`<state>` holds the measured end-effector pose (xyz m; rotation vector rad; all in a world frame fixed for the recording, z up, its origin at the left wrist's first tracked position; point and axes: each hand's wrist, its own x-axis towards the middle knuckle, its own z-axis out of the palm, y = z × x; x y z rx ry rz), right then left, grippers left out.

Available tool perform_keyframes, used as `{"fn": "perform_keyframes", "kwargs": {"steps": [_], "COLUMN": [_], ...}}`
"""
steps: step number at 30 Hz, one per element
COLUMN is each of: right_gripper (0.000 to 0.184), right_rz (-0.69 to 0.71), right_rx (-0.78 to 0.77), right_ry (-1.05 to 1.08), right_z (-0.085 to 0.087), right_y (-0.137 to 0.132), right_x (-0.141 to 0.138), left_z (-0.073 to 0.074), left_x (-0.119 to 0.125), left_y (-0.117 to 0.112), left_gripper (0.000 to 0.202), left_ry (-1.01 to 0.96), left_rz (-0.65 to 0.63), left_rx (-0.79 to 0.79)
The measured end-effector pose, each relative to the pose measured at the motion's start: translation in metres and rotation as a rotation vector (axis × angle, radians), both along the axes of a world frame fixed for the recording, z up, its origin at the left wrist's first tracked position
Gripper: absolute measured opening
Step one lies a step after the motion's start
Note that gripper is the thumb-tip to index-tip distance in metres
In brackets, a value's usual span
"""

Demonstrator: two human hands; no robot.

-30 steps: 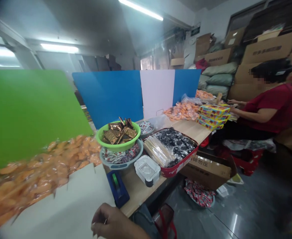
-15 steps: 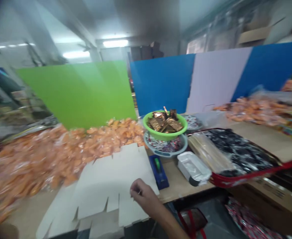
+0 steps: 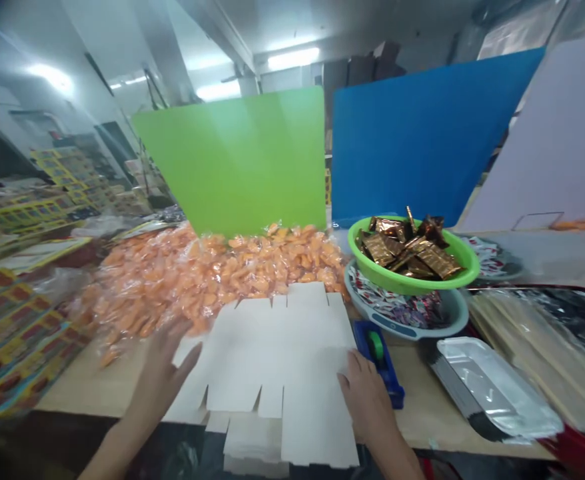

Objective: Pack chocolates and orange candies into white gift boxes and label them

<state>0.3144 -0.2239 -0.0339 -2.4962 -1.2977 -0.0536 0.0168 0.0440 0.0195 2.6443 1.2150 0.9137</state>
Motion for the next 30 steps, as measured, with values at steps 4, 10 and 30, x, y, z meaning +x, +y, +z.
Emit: {"fn": "perform_keyframes", "kwargs": {"steps": [4,10,30], "right_gripper": [0.042,0.04,0.05], "right_rz": [-0.09,-0.168,-0.097], "right_rx": [-0.085,-0.216,0.075], "right_ry": [-0.038,-0.032,0.219], "right_z": [0.004,0.026,0.014], "right_y": [0.002,0.009,-0.008], "right_x": [0.003,-0.003,0.006], "left_z": [-0.034,-0.037,0.054], "left_x": [-0.01,-0.003,0.016], "left_y": [0.006,0.009,-0.007], "left_gripper": [0.051,0.042,0.046], "left_ry": [0.246,0.318,-0.532], "left_rz": [0.066,0.037,0.132], "left_rx": [-0.223,-0.316,-1.255]}}
